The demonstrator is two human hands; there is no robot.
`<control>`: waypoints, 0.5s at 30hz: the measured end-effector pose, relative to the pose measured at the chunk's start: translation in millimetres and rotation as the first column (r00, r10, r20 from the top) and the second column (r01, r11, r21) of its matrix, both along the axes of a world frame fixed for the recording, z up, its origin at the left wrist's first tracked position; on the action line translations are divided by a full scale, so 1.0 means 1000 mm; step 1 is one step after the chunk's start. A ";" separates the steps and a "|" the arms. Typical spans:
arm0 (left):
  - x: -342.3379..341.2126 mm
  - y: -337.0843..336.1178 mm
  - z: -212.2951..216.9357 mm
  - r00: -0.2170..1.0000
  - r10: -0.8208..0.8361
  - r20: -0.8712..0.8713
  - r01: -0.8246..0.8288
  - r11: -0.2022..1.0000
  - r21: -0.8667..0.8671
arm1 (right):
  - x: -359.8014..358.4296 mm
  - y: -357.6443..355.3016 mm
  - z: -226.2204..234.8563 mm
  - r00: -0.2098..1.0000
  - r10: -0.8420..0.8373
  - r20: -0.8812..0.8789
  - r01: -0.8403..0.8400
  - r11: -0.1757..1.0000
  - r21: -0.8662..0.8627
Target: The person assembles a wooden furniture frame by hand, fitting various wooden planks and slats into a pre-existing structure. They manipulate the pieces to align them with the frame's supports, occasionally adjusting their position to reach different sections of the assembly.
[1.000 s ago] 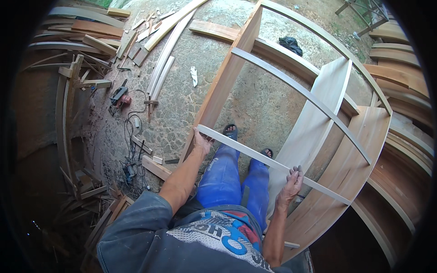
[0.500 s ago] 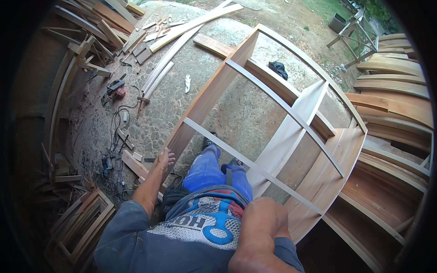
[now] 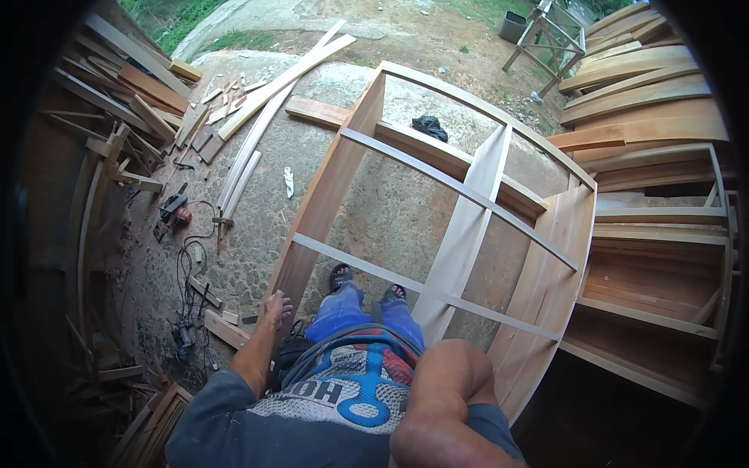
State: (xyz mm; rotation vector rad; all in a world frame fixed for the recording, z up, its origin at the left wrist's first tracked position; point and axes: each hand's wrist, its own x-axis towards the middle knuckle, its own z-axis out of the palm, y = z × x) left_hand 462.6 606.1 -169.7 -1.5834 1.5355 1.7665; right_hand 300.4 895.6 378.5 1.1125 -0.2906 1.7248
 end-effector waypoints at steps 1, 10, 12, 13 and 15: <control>-0.013 -0.007 -0.001 0.999 -0.010 -0.032 0.010 1.000 -0.002 | -0.001 -0.006 -0.002 1.000 -0.007 -0.006 0.007 1.000 -0.028; -0.123 -0.057 -0.011 0.801 -0.597 0.051 0.515 0.642 -0.568 | -0.020 -0.059 0.008 0.942 -0.332 -0.055 0.332 0.943 -0.004; -0.134 -0.056 -0.008 0.718 -0.683 0.135 0.635 0.562 -0.531 | -0.024 -0.067 0.007 0.923 -0.381 -0.047 0.383 0.924 0.025; -0.137 -0.058 -0.008 0.676 -0.714 0.179 0.684 0.519 -0.513 | -0.023 -0.069 0.006 0.901 -0.432 -0.030 0.433 0.900 0.045; -0.143 -0.058 -0.008 0.644 -0.750 0.148 0.706 0.509 -0.492 | -0.021 -0.073 0.005 0.840 -0.543 0.000 0.541 0.837 0.079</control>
